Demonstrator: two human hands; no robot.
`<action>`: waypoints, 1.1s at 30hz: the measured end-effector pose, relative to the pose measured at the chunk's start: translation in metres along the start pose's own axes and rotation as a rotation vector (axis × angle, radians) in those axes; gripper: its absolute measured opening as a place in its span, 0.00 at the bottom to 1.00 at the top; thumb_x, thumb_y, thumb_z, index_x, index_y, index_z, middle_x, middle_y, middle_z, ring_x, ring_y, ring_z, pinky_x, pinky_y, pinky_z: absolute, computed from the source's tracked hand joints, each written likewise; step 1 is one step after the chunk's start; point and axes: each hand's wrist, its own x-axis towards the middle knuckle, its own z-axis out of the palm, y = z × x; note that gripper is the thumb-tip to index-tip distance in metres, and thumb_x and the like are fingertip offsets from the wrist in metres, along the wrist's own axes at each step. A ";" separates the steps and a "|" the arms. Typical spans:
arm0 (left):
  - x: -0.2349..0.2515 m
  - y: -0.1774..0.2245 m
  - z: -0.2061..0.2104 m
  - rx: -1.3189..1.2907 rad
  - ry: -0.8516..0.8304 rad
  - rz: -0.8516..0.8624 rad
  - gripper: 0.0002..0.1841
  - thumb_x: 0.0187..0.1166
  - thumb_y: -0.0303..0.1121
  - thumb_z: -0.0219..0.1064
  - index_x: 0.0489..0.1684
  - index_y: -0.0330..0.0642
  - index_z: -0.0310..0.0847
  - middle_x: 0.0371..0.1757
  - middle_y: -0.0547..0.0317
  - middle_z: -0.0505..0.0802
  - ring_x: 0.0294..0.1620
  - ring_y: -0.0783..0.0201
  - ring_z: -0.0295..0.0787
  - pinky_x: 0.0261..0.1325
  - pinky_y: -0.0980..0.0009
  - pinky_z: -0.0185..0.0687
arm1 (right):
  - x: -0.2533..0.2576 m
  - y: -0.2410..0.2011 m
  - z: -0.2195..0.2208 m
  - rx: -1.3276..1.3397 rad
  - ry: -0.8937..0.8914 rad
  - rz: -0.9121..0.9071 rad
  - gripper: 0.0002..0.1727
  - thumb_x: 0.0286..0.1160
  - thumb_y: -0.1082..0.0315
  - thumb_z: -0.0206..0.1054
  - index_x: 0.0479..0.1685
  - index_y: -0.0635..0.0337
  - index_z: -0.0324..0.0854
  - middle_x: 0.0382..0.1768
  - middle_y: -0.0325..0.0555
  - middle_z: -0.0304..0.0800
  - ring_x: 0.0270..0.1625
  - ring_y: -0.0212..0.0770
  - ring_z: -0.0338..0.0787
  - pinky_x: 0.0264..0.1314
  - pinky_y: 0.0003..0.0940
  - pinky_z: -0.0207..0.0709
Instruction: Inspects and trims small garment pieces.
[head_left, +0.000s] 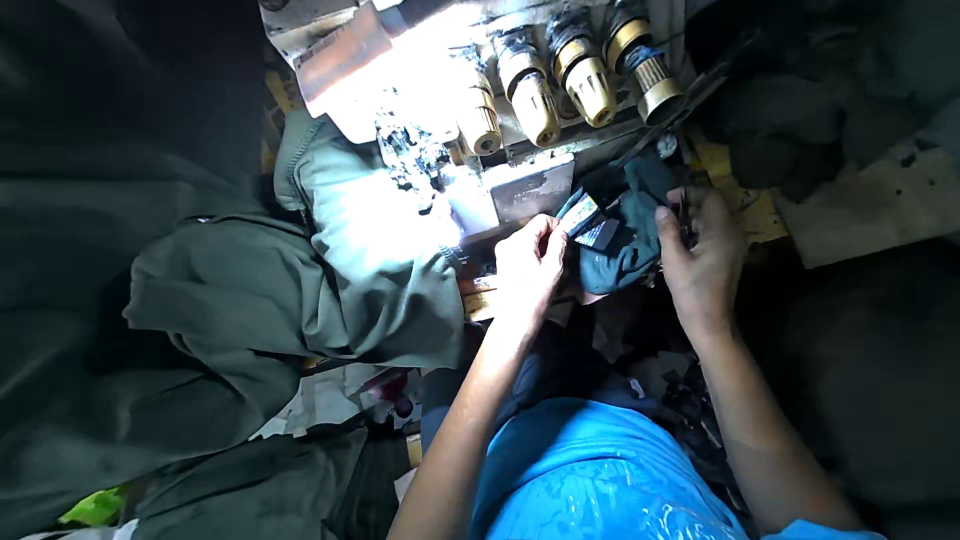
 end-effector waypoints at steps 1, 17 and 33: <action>-0.001 0.000 0.002 -0.024 0.007 -0.010 0.09 0.88 0.32 0.61 0.43 0.39 0.86 0.27 0.58 0.90 0.20 0.69 0.86 0.25 0.72 0.85 | -0.005 -0.003 0.000 0.021 0.034 -0.037 0.17 0.88 0.59 0.62 0.64 0.62 0.80 0.41 0.52 0.87 0.36 0.40 0.86 0.40 0.39 0.80; -0.004 -0.007 0.035 0.262 0.197 0.436 0.12 0.80 0.26 0.67 0.58 0.34 0.85 0.49 0.46 0.91 0.49 0.53 0.90 0.53 0.61 0.86 | 0.003 -0.013 0.007 0.185 -0.193 0.124 0.14 0.83 0.53 0.68 0.40 0.56 0.83 0.17 0.35 0.77 0.13 0.27 0.71 0.15 0.24 0.66; -0.041 -0.005 -0.031 0.010 0.354 0.672 0.09 0.75 0.18 0.68 0.46 0.28 0.91 0.46 0.44 0.96 0.51 0.62 0.94 0.59 0.72 0.88 | -0.034 -0.059 0.025 0.973 -0.398 -0.011 0.07 0.84 0.64 0.64 0.45 0.44 0.89 0.34 0.28 0.89 0.20 0.20 0.78 0.21 0.14 0.76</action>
